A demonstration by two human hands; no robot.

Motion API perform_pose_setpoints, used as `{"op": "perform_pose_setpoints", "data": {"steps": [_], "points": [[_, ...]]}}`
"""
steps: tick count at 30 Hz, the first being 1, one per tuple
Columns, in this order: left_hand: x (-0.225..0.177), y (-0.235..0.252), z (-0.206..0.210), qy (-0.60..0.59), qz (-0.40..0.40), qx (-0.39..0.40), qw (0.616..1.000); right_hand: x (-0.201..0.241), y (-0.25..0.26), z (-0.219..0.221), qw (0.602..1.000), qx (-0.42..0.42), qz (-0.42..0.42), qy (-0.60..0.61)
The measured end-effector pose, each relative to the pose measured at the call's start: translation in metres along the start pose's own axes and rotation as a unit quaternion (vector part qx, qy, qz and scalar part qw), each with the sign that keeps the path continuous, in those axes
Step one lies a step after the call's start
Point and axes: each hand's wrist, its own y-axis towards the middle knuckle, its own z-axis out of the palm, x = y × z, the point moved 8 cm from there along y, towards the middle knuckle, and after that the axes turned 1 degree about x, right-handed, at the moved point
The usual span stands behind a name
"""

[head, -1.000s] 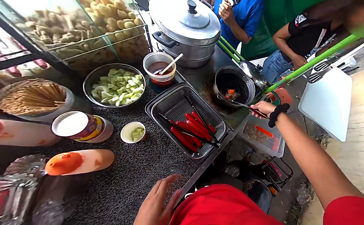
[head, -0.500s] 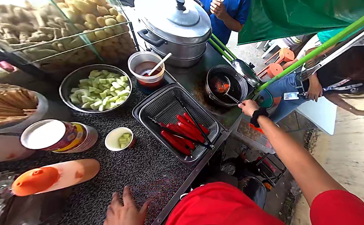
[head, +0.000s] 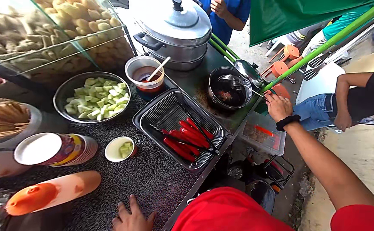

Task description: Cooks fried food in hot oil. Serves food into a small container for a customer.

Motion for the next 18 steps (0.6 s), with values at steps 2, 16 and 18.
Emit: {"op": "perform_pose_setpoints", "data": {"steps": [2, 16, 18], "points": [[-0.001, 0.000, -0.001, 0.002, -0.004, 0.008, 1.000, -0.004, 0.007, -0.004, 0.999, 0.033, 0.034, -0.011], [0.001, 0.000, -0.001, -0.019, -0.015, 0.002, 1.000, 0.008, 0.023, 0.047, 0.924, 0.290, 0.115, 0.222], [0.001, 0.000, -0.001, -0.017, -0.020, 0.006, 1.000, 0.015, 0.019, 0.061, 0.901, 0.300, 0.142, 0.279]]}}
